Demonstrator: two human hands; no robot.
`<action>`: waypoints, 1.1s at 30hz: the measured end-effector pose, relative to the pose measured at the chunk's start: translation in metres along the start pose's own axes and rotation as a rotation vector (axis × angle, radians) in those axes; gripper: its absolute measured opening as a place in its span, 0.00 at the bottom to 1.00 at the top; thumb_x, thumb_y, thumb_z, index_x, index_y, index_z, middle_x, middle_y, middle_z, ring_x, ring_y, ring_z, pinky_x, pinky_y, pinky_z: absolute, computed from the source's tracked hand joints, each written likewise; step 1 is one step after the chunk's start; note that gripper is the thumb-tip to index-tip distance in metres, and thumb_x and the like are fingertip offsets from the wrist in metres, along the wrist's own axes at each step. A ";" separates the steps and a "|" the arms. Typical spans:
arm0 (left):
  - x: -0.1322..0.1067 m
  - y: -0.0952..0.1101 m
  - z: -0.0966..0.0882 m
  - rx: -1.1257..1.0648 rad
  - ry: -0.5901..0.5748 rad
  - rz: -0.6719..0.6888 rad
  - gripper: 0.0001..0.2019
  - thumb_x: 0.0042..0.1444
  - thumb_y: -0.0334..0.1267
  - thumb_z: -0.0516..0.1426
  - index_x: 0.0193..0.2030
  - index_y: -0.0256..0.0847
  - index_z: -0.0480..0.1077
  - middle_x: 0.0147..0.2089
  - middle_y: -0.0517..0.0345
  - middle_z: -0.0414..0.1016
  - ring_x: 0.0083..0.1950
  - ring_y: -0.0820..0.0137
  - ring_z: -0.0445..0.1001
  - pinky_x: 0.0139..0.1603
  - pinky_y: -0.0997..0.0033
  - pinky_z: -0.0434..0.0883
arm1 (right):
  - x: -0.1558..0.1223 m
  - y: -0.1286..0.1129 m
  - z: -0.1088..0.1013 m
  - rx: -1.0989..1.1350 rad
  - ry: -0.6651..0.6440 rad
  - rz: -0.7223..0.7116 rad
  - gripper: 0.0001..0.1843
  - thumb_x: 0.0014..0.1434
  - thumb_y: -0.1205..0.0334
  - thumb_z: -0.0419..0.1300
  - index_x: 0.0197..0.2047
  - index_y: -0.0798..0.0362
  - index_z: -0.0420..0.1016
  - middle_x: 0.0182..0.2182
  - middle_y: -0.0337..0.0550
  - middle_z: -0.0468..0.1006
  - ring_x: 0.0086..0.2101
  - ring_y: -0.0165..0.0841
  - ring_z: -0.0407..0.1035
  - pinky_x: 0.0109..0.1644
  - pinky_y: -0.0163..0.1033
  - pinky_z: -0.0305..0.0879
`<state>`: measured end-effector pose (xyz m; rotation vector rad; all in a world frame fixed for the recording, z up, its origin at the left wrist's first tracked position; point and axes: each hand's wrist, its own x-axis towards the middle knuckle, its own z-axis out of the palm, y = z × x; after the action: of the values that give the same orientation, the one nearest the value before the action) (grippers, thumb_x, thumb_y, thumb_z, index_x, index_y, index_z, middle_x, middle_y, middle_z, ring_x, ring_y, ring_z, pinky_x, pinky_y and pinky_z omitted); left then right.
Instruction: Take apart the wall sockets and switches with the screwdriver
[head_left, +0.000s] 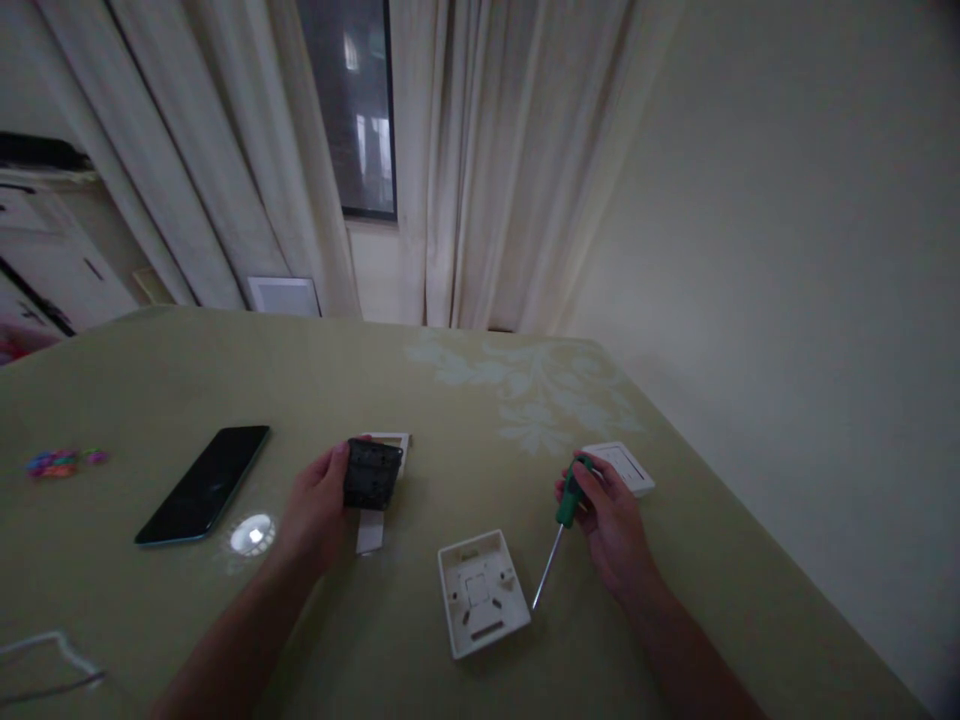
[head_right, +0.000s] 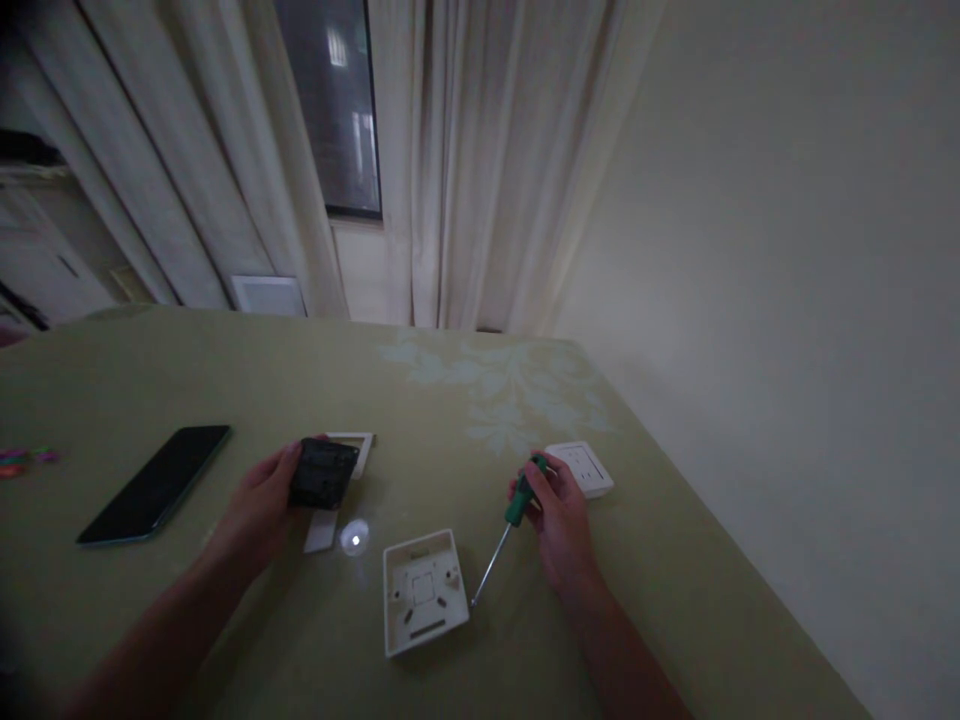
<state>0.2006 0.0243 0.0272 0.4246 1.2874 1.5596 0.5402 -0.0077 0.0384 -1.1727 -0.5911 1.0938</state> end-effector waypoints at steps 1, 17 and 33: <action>0.004 0.001 -0.001 0.017 -0.002 0.001 0.15 0.65 0.45 0.69 0.49 0.34 0.84 0.40 0.49 0.90 0.37 0.61 0.88 0.37 0.69 0.82 | 0.000 0.000 0.000 0.002 -0.001 -0.002 0.36 0.37 0.45 0.87 0.45 0.49 0.82 0.32 0.35 0.83 0.31 0.34 0.80 0.35 0.37 0.79; 0.017 0.000 -0.007 0.245 -0.095 0.105 0.20 0.54 0.51 0.76 0.39 0.34 0.86 0.32 0.51 0.87 0.34 0.62 0.83 0.34 0.74 0.72 | 0.000 -0.002 -0.001 0.014 -0.018 -0.036 0.33 0.40 0.44 0.85 0.45 0.48 0.82 0.32 0.36 0.83 0.31 0.35 0.80 0.34 0.39 0.78; -0.120 -0.039 0.015 0.687 -1.192 0.851 0.25 0.71 0.29 0.62 0.73 0.48 0.74 0.73 0.45 0.75 0.75 0.45 0.72 0.77 0.42 0.68 | 0.009 0.002 -0.004 0.045 0.008 -0.062 0.35 0.38 0.43 0.85 0.44 0.49 0.79 0.31 0.35 0.82 0.28 0.34 0.79 0.33 0.39 0.78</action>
<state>0.2800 -0.0739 0.0366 2.1586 0.5954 1.0003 0.5464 -0.0011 0.0338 -1.1121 -0.5902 1.0441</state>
